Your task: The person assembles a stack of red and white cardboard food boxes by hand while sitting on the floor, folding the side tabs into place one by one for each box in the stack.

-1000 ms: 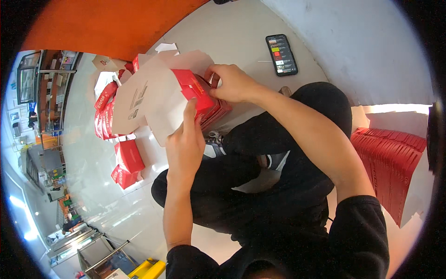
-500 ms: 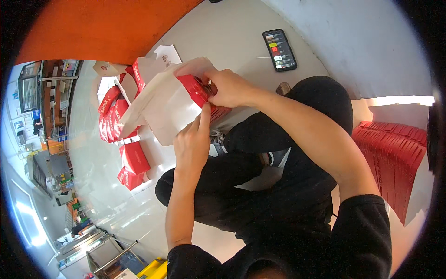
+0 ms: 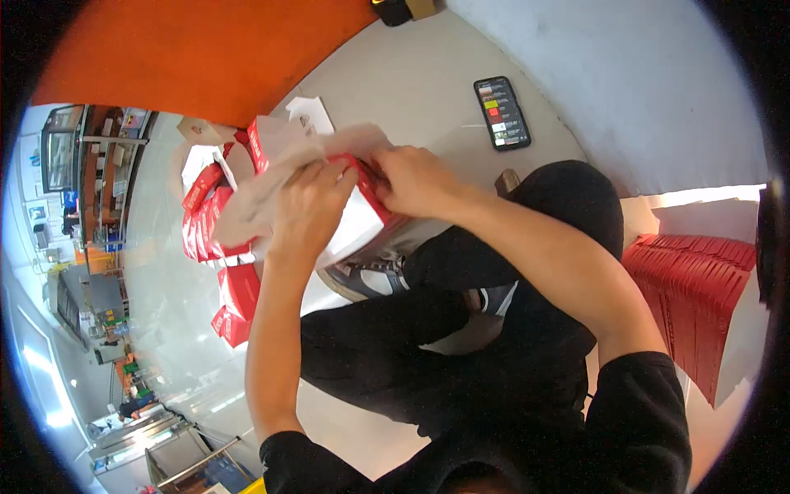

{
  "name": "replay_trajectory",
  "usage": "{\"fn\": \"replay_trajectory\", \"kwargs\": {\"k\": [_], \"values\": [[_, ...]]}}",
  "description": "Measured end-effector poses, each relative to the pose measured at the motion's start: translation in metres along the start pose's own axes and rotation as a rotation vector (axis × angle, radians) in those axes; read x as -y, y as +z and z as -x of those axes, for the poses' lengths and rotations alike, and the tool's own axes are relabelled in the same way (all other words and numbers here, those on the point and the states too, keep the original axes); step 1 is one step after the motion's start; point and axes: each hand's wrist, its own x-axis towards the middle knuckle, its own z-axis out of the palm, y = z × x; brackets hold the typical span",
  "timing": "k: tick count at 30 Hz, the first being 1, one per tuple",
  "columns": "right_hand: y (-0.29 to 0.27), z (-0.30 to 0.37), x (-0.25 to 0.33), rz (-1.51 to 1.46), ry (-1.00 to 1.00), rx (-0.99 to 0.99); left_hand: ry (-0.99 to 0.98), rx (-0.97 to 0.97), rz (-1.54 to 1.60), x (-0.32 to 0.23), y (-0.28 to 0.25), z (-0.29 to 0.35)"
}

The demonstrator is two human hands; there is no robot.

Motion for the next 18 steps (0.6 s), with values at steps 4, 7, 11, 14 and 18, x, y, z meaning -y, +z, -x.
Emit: {"fn": "replay_trajectory", "kwargs": {"k": [4,7,11,14,18], "values": [[0.002,0.000,0.003,0.101,-0.008,-0.038,0.018,-0.042,0.055,-0.004,0.002,0.000],[-0.001,0.002,0.006,0.127,-0.016,-0.004,-0.016,0.001,0.069,-0.008,-0.002,-0.002],[0.003,-0.003,0.002,0.103,0.047,-0.032,-0.017,0.053,0.096,-0.006,-0.005,-0.006],[0.003,-0.002,0.002,0.101,0.036,-0.054,0.002,0.105,0.089,-0.001,-0.004,-0.010],[0.006,0.000,0.003,0.054,0.024,-0.062,0.023,0.190,0.073,-0.003,-0.014,-0.013]]}}
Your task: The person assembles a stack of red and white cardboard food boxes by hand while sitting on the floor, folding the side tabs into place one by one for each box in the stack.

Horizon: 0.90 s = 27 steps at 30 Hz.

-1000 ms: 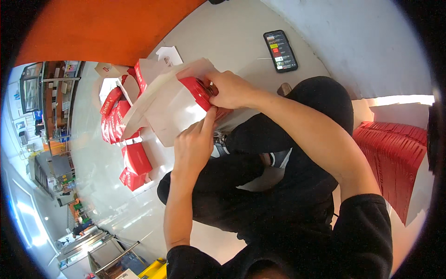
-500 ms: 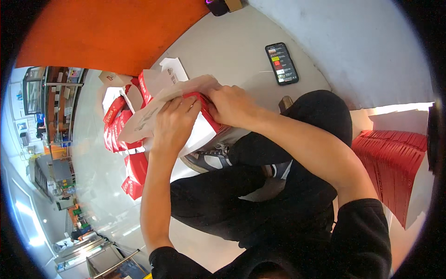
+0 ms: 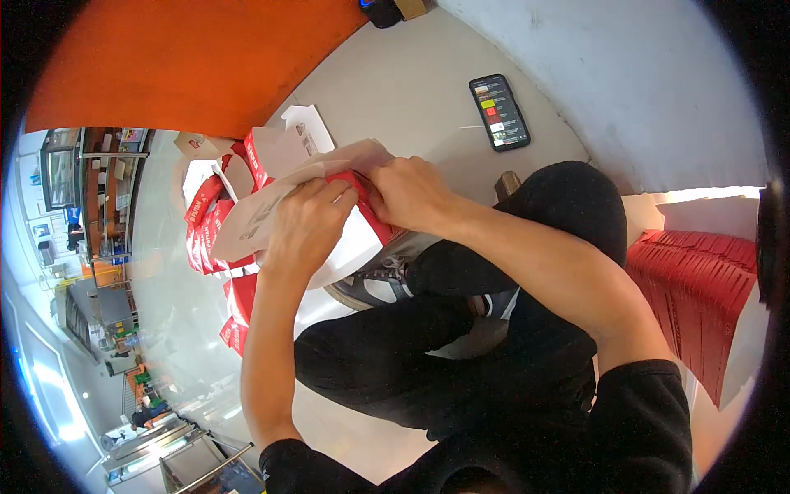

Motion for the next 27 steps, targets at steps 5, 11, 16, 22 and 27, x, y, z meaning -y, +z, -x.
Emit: {"fn": "replay_trajectory", "kwargs": {"k": [5,11,16,22,27], "values": [[0.002,-0.003,-0.005,0.001,0.000,-0.007,0.013,-0.024,-0.004,-0.001,0.002,-0.002],[0.004,-0.002,-0.006,-0.031,0.033,-0.032,0.007,0.003,0.001,0.000,0.001,-0.004],[0.003,-0.003,-0.005,-0.049,0.058,-0.002,0.014,0.023,0.037,0.005,0.004,-0.011],[0.003,-0.007,-0.016,-0.099,-0.049,-0.003,0.017,0.072,0.118,0.011,0.016,-0.025],[0.007,-0.010,-0.018,-0.220,-0.032,0.003,0.038,-0.074,0.098,0.012,0.030,-0.018]]}}
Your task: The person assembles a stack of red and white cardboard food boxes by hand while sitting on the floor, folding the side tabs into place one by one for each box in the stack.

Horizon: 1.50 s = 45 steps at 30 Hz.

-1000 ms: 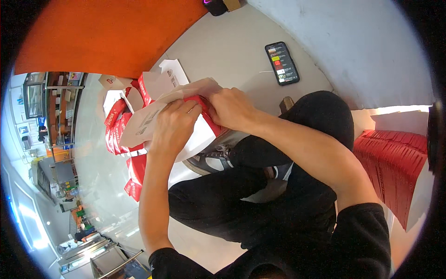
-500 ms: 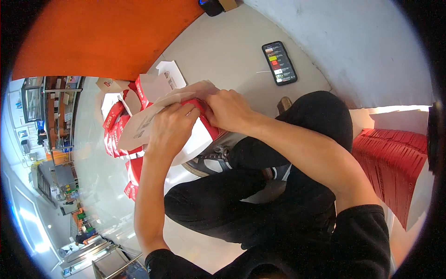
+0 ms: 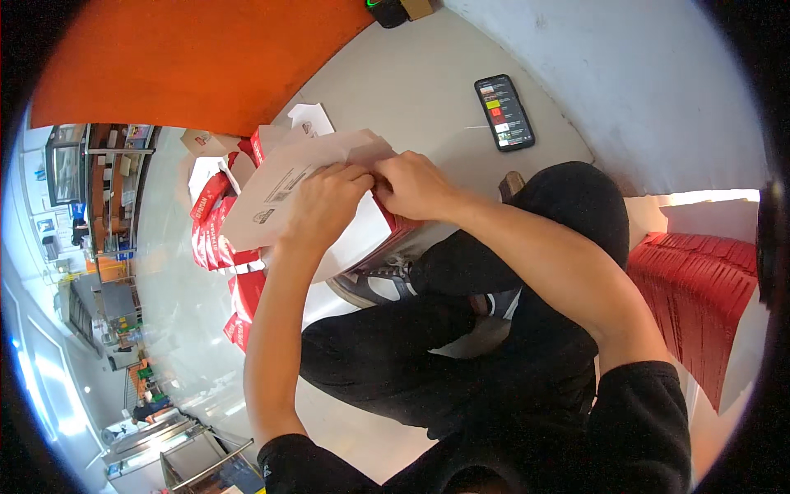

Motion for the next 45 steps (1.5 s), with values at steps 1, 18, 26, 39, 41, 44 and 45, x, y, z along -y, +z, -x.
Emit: {"fn": "replay_trajectory", "kwargs": {"k": [1,18,26,39,41,44,45], "values": [[0.000,0.000,-0.001,-0.030,0.010,-0.002,-0.001,-0.046,0.023,0.000,0.002,0.002],[0.005,-0.027,0.045,0.464,0.011,0.118,-1.133,-0.406,0.131,0.016,0.040,0.136],[0.012,-0.033,0.036,0.508,0.031,0.092,-1.106,-0.280,-0.075,0.001,0.044,0.117],[0.008,-0.039,0.036,0.535,0.040,0.151,-1.126,-0.277,0.625,0.033,0.045,0.173],[0.003,-0.031,0.047,0.442,0.066,0.159,-1.259,-0.073,0.779,0.054,0.028,0.221],[-0.001,-0.027,0.049,0.357,0.126,0.180,-1.435,-0.249,0.226,0.096,0.063,0.315],[0.001,-0.029,0.046,0.338,0.143,0.185,-1.581,-0.077,0.110,0.116,0.075,0.341]]}}
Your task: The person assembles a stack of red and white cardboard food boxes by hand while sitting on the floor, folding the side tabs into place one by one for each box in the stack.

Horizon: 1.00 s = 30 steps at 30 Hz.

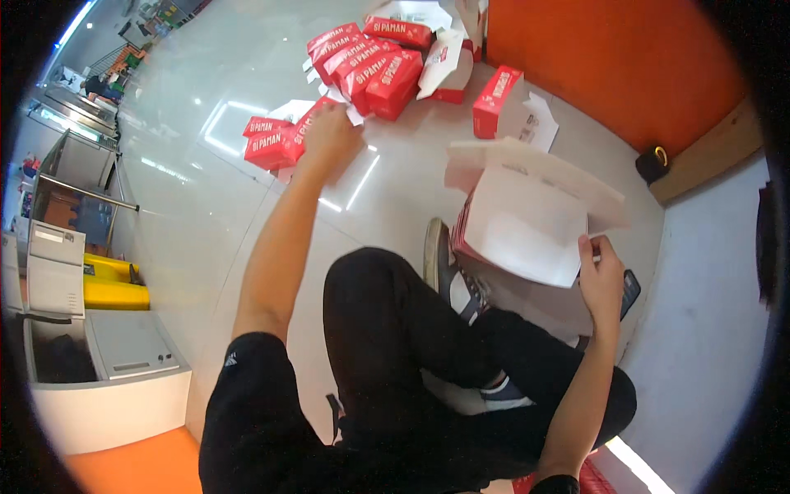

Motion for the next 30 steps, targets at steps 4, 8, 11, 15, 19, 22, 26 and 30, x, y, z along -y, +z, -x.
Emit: {"fn": "replay_trajectory", "kwargs": {"k": [4,8,11,15,19,22,26,30], "values": [[0.007,-0.008,0.001,0.010,-0.012,-0.011,-0.140,-0.002,-0.208,0.103,0.049,-0.017],[0.003,-0.007,-0.010,0.035,0.017,0.003,-0.114,-0.048,-0.157,0.106,0.094,0.010],[0.007,-0.008,-0.015,0.014,-0.020,-0.032,-0.152,-0.249,-0.156,0.108,0.090,0.022],[0.009,-0.009,-0.018,-0.042,-0.058,-0.039,-0.191,-0.078,-0.182,0.114,0.069,0.026],[0.000,-0.005,-0.017,-0.053,-0.073,-0.020,-0.033,-0.115,0.002,0.099,0.051,0.042],[-0.001,-0.003,-0.018,-0.064,-0.072,-0.009,-0.065,-0.054,0.313,0.089,0.030,0.047],[0.002,-0.004,-0.018,-0.047,-0.082,0.010,-0.349,0.303,0.975,0.083,0.012,0.056],[-0.002,-0.006,-0.021,-0.029,-0.084,0.029,-0.302,0.162,1.327,0.078,-0.008,0.068]]}}
